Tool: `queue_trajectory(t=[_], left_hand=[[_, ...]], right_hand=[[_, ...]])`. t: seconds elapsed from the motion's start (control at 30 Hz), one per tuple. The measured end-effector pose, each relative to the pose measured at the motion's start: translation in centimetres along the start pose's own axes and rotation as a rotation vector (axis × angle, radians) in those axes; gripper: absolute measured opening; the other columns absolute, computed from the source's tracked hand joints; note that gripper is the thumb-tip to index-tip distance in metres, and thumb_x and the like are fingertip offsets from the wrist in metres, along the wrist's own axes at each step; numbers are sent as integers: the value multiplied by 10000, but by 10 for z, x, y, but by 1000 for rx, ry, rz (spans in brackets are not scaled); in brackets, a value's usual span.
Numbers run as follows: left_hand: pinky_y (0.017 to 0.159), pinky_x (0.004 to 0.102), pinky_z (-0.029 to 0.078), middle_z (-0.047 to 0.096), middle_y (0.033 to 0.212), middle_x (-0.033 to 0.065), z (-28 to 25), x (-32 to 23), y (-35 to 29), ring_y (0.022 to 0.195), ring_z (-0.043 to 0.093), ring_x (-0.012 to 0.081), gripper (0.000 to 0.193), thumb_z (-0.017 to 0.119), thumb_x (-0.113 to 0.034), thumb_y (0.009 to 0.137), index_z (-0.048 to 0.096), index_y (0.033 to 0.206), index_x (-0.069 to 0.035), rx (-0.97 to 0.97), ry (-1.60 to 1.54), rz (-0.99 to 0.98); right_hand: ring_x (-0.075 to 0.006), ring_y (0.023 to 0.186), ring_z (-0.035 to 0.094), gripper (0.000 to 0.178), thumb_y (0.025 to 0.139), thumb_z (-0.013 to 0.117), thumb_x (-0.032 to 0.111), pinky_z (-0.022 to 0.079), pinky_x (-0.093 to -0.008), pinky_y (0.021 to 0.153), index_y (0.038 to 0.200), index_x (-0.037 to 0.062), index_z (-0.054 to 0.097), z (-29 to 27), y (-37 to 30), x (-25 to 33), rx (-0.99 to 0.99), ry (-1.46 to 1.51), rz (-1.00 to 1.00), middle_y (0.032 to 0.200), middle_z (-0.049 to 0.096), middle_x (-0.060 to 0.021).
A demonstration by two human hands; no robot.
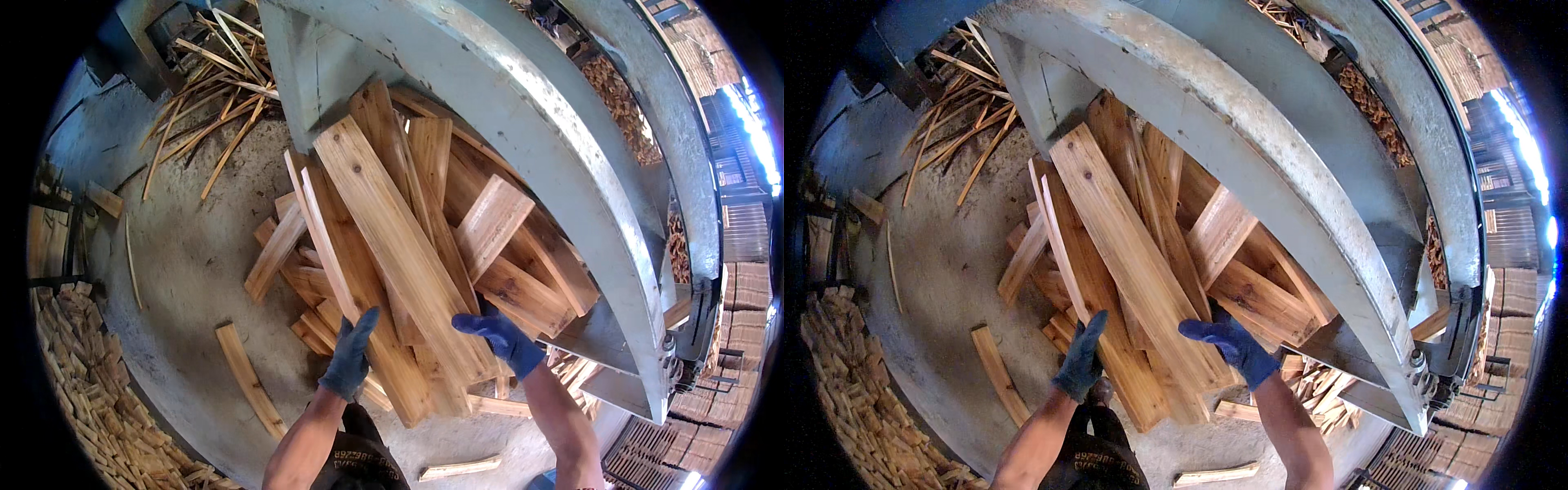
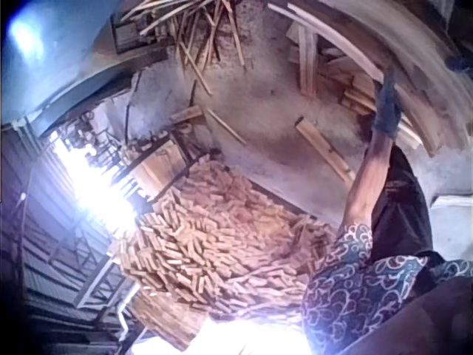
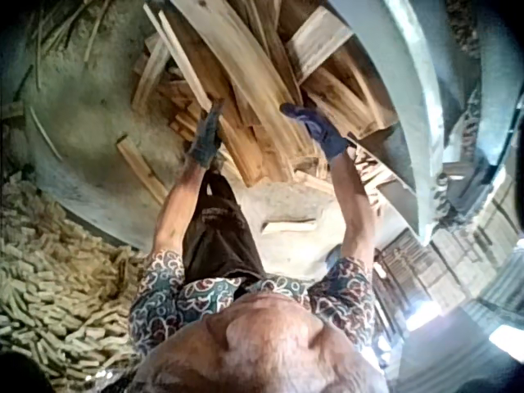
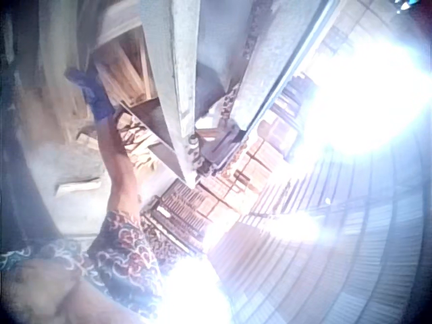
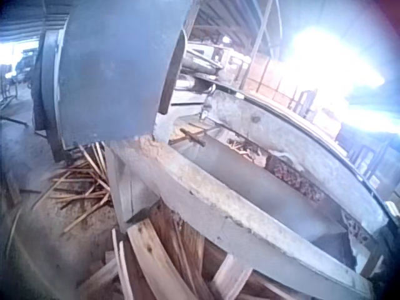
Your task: The person picks up wooden planks from a pile on the floor and stacks them onto a metal rack. The person repeatedly gathers small bundles of planks and places them on the rack, organizing the wood in a warehouse environment.
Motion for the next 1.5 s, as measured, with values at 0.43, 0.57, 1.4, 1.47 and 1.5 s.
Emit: queue_trajectory(t=[0.43, 0.57, 1.4, 1.47, 1.5], left_hand=[[881, 301, 457, 593, 1016, 93, -3, 69, -136, 981, 560, 177, 309, 596, -122, 853, 515, 1123, 4, -184, -80, -151], [806, 295, 462, 602, 937, 43, 18, 62, -186, 923, 559, 162, 233, 629, -114, 828, 577, 1031, -14, -250, 52, -181], [991, 307, 373, 481, 1251, 139, -49, -344, -380, 1174, 450, 216, 644, 647, -124, 820, 292, 1341, 5, 64, -149, 665], [981, 296, 380, 481, 1249, 137, -56, -383, -419, 1173, 450, 202, 641, 655, -114, 811, 303, 1336, -3, -7, -250, 899], [920, 276, 428, 514, 1204, 106, -64, -394, -417, 1110, 495, 178, 586, 681, -123, 800, 374, 1289, -21, 35, -338, 811]], right_hand=[[-171, 1118, 479, 790, 730, 756, 169, 385, -271, 949, 1344, -50, 309, 83, -127, 5, 0, -262, 88, 1244, 492, -120], [-193, 1112, 496, 779, 708, 756, 120, 408, -305, 943, 1341, -29, 327, 107, -174, 28, 2, -567, -8, 1246, 493, -129], [-111, 664, 556, 348, 759, 709, 41, 478, -233, 597, 1045, -105, 575, 521, -268, 191, 215, -1125, -634, 807, 617, -68], [-99, 665, 541, 376, 739, 727, 25, 475, -244, 613, 1048, -108, 559, 561, -284, 205, 255, -922, -744, 804, 613, -64], [-122, 692, 542, 460, 720, 759, 116, 474, -277, 627, 1062, -106, 546, 579, -287, 213, 218, -1078, -740, 810, 609, -79]])
Point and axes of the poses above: each hand's wrist, its own y-axis towards the middle knuckle, its own z-axis out of the palm, x = y × z, the point moved 7 cm from there along y, towards the middle knuckle
